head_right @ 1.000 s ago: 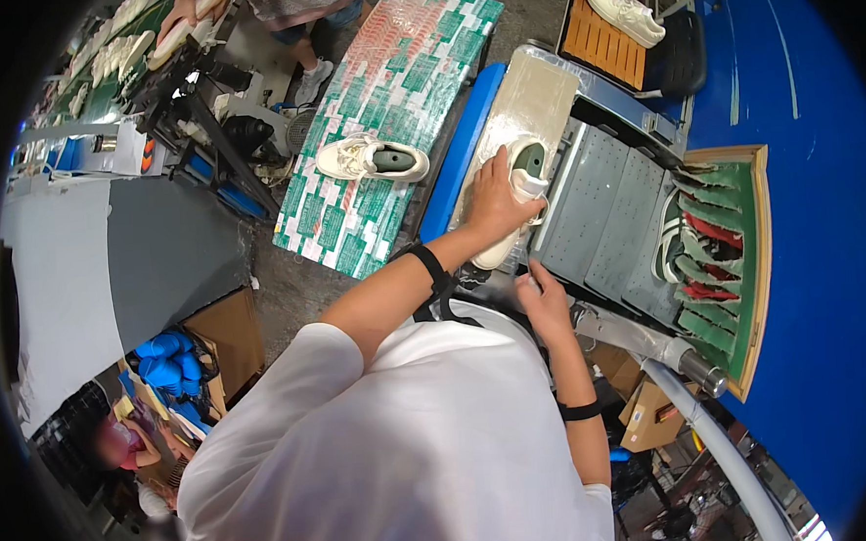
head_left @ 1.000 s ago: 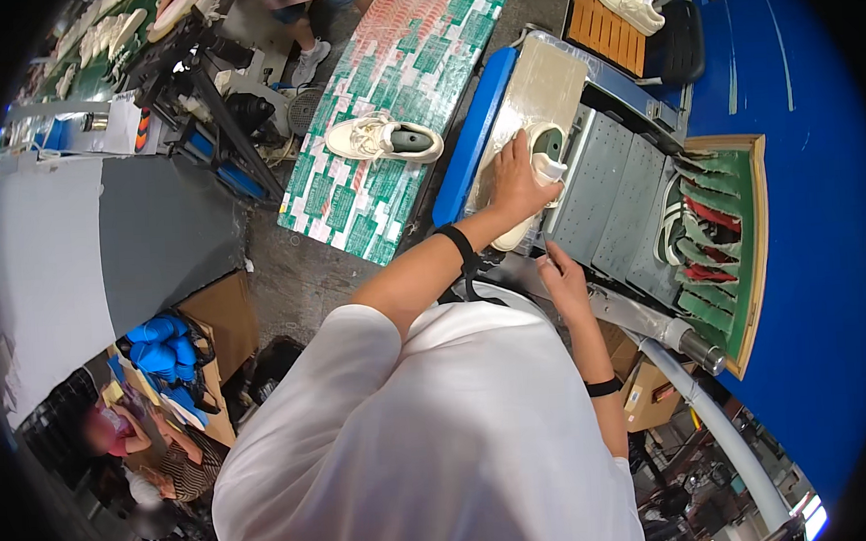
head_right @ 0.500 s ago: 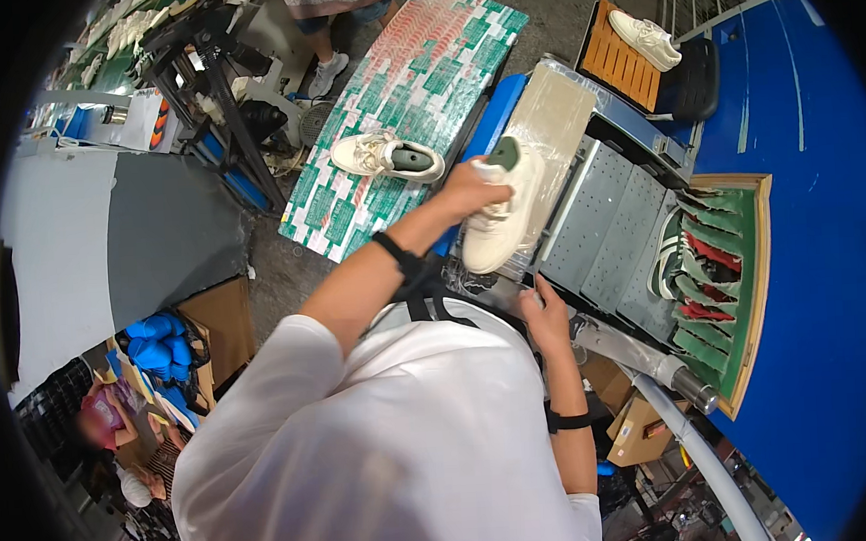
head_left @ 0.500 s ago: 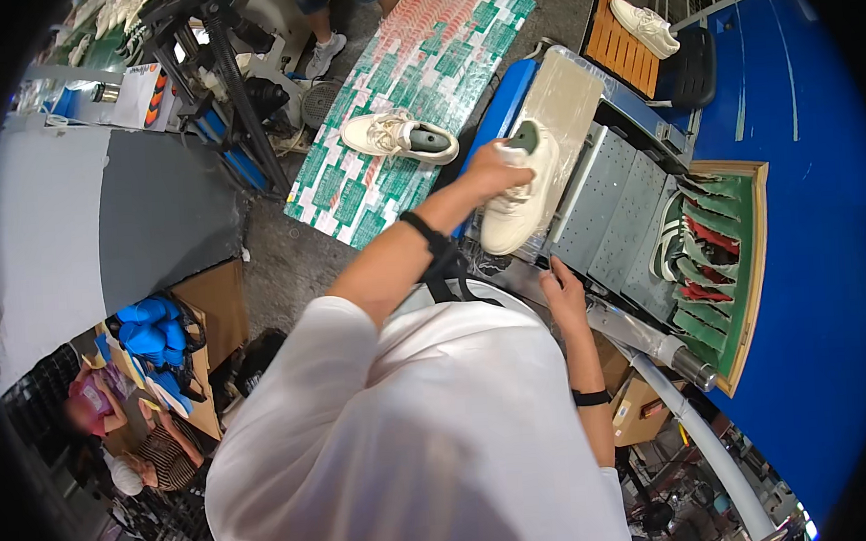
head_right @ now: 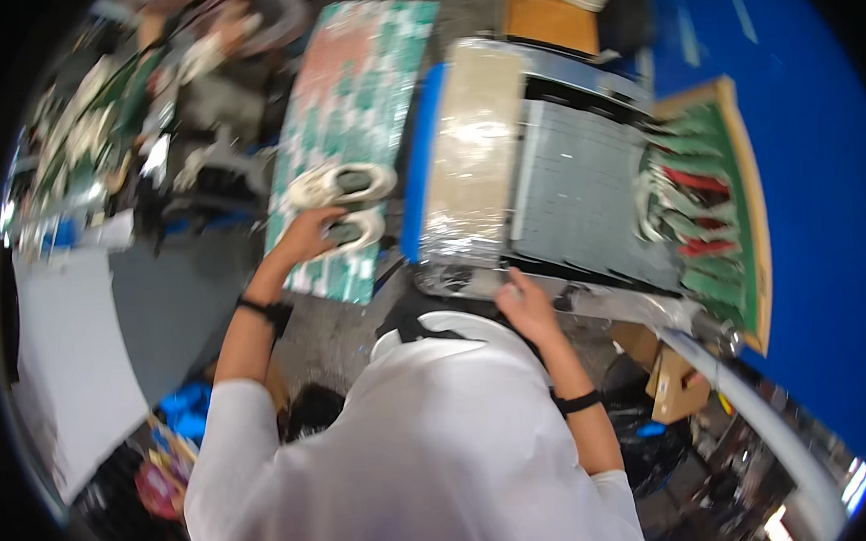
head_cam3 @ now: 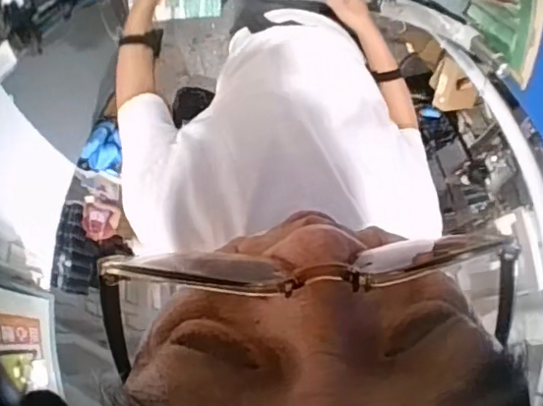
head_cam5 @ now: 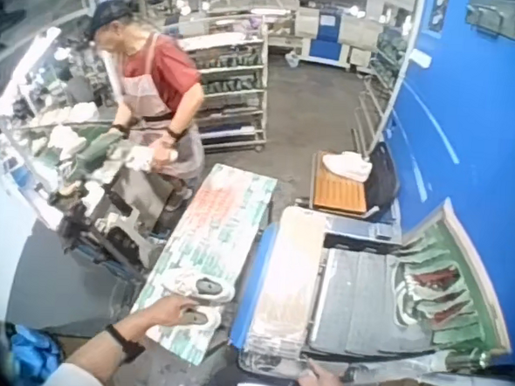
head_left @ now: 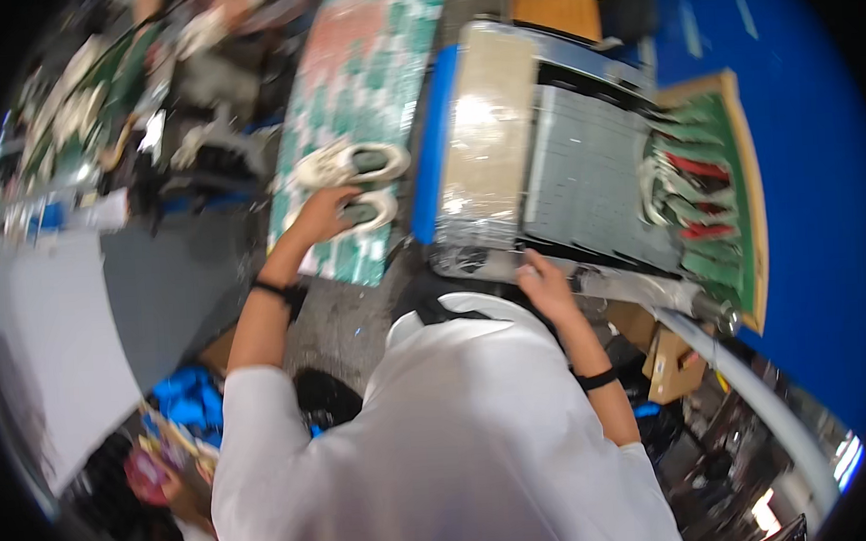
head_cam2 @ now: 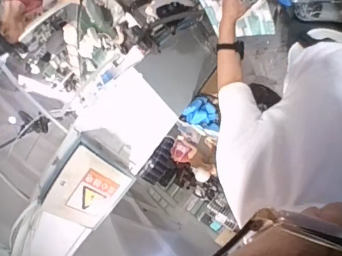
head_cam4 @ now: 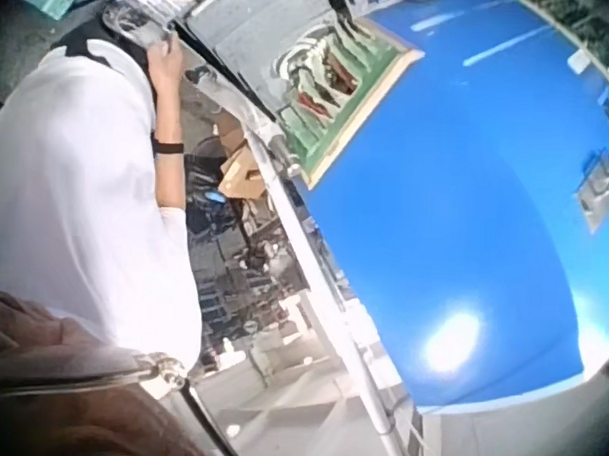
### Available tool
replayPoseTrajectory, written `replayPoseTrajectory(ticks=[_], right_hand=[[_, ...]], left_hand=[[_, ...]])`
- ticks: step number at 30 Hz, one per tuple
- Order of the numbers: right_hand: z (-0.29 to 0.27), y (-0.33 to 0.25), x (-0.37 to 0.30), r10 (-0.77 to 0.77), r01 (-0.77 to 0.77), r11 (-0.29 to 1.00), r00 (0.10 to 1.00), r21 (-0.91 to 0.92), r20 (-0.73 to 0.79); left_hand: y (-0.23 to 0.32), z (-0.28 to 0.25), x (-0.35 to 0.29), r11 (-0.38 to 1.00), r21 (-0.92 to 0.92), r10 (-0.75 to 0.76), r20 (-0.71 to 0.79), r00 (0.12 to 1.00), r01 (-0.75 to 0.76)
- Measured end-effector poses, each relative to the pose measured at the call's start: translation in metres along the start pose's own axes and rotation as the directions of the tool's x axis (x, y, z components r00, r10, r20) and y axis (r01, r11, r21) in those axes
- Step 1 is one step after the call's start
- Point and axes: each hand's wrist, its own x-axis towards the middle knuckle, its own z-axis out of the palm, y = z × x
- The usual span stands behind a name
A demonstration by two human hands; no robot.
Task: The recorder is placing shoe components into a heat-press or molding machine as part of the manufacturing process.
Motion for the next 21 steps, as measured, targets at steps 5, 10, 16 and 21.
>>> replayPoseTrajectory(ticks=[5, 10, 16, 21], right_hand=[[-0.007, 0.014, -0.007, 0.023, -0.025, 1.0, 0.995, 0.017, 0.096], [-0.048, 0.04, -0.029, 0.038, -0.033, 0.994, 0.998, 0.107, -0.048], [-0.099, 0.096, -0.069, 0.151, -0.11, 0.967, 0.975, 0.231, -0.166], [-0.135, 0.114, -0.102, 0.289, -0.211, 0.929, 0.926, 0.303, -0.243]], left_hand=[[0.082, 0.045, 0.031, 0.989, -0.149, -0.023, -0.18, 0.983, -0.004], [0.239, 0.171, 0.176, 0.862, -0.478, 0.22, 0.052, 0.974, -0.169], [0.443, 0.3, 0.277, 0.76, -0.108, 0.644, -0.011, 0.765, -0.641], [0.473, 0.354, 0.326, 0.945, 0.039, 0.319, 0.123, 0.94, -0.326]])
